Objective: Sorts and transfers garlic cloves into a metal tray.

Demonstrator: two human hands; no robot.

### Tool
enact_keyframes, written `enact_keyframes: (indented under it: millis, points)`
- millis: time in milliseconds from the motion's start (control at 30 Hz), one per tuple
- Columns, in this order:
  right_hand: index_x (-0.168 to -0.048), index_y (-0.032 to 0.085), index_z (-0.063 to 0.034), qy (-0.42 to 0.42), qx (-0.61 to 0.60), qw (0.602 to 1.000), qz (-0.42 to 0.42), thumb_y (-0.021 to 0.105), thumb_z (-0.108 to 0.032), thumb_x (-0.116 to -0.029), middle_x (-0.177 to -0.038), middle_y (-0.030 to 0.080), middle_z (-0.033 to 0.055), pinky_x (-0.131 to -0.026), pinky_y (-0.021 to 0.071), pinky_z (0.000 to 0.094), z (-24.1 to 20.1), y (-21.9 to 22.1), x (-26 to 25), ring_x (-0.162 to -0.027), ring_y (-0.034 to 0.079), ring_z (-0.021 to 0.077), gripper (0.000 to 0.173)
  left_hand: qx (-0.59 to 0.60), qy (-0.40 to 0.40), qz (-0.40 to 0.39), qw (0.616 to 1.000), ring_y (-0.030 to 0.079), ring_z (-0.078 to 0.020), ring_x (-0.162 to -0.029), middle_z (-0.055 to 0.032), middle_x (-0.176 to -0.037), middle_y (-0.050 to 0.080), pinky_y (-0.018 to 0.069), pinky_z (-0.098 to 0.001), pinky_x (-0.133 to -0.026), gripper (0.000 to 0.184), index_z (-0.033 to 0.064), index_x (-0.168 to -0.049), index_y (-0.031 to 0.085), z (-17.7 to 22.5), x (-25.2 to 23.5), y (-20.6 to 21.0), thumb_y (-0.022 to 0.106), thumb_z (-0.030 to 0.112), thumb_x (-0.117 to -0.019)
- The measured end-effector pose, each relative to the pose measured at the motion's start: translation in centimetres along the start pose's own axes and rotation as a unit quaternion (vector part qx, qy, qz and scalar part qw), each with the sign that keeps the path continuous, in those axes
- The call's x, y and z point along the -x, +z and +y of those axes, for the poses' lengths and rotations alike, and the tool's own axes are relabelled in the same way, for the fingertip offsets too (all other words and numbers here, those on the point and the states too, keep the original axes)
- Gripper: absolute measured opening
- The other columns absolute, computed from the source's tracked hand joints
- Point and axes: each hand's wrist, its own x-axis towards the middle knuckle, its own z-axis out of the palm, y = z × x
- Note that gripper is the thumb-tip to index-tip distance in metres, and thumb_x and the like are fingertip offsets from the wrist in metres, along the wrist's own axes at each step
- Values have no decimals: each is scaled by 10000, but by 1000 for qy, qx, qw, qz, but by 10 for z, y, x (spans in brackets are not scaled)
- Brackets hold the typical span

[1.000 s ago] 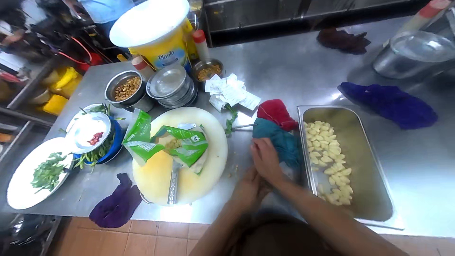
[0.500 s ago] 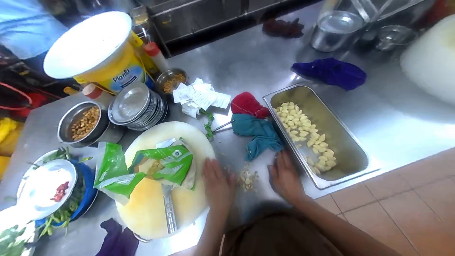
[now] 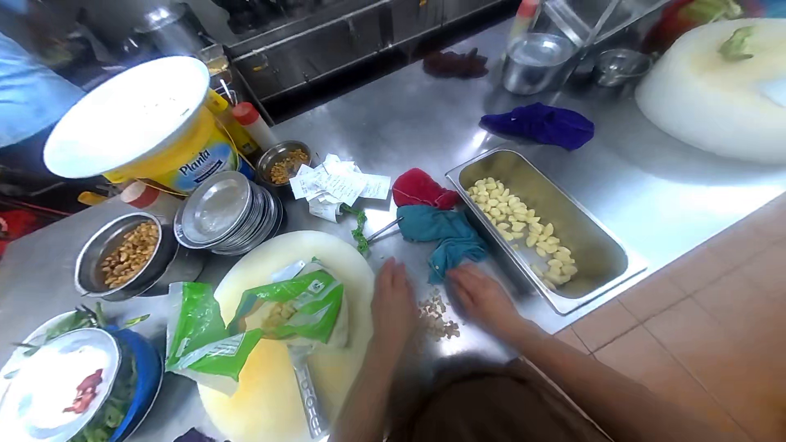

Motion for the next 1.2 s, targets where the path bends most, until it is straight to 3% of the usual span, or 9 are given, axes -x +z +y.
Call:
enact_keyframes:
  millis: [167, 333, 533, 633, 800, 933, 1033, 1133, 1200]
  points:
    - [-1174, 703, 29, 98, 28, 985, -140, 601, -28, -981, -1148, 671, 213, -957, 554, 505, -7, 11, -45, -1065, 676, 355, 225, -117, -39, -95, 988, 618, -438, -1179, -278, -1350, 574, 539, -557, -956, 324, -32, -1326, 596, 9, -55, -9, 545, 70, -1023]
    - [-1216, 699, 2, 110, 87, 958, -249, 586, -115, -1007, -1173, 675, 208, -951, 547, 516, -5, 7, -60, -1080, 675, 363, 264, -197, -42, -164, 966, 365, -456, -1469, -330, -1604, 295, 343, -531, -1179, 492, -90, -1535, 350, 1, -47, 23, 399, 64, -1070]
    - [-1040, 691, 6, 140, -7, 966, -215, 675, -84, -936, -876, 708, 157, -774, 577, 526, -1, -9, -60, -821, 706, 305, 139, -63, 47, -176, 981, 569, -372, -1319, -256, -1467, 524, 502, -465, -1067, 413, -57, -1412, 543, 17, 21, 35, 488, 21, -1010]
    - [-991, 700, -30, 102, -73, 979, -163, 660, -100, -918, -820, 692, 85, -677, 589, 422, -6, -17, -26, -716, 679, 200, 109, 99, 125, -18, 987, 649, -327, -1234, -209, -1340, 648, 537, -436, -1044, 348, -14, -1290, 669, 0, 59, 62, 577, -21, -954]
    - [-1171, 753, -86, 9, -69, 955, -290, 557, -80, -973, -1160, 711, 125, -902, 583, 468, -17, -10, -11, -1014, 706, 262, 279, 113, 225, 216, 943, 691, -265, -1157, -166, -1211, 716, 542, -411, -1050, 223, 31, -1145, 718, -27, 85, 74, 598, 7, -958]
    - [-1161, 751, -51, -32, -30, 976, -213, 612, -77, -968, -1064, 724, 134, -824, 600, 472, -39, -7, -54, -912, 716, 275, 239, 61, 195, 153, 967, 655, -279, -1212, -181, -1271, 681, 528, -395, -1061, 303, 14, -1224, 694, -51, 128, 56, 669, 186, -975]
    - [-1323, 667, -44, -52, -13, 953, -297, 598, -135, -1011, -1253, 682, 154, -989, 542, 475, -48, 27, -88, -1125, 677, 294, 333, 43, 135, 125, 982, 641, -298, -1251, -218, -1337, 647, 535, -401, -1052, 510, -23, -1289, 656, -66, 158, 61, 725, 342, -939]
    - [-1469, 540, -37, -105, 45, 939, -323, 567, -216, -1048, -1562, 482, 139, -1204, 357, 475, -44, 65, -87, -1462, 436, 292, 458, 17, 93, 156, 983, 650, -293, -1246, -238, -1362, 629, 550, -385, -1029, 586, -49, -1328, 625, -65, 165, 73, 693, 401, -957]
    - [-1493, 516, -28, -163, 59, 929, -329, 525, -245, -1069, -1593, 443, 145, -1231, 295, 502, -39, 70, -71, -1500, 381, 301, 477, -3, 59, 176, 983, 663, -288, -1225, -238, -1366, 629, 557, -376, -1007, 590, -62, -1350, 609, -56, 162, 80, 674, 379, -963]
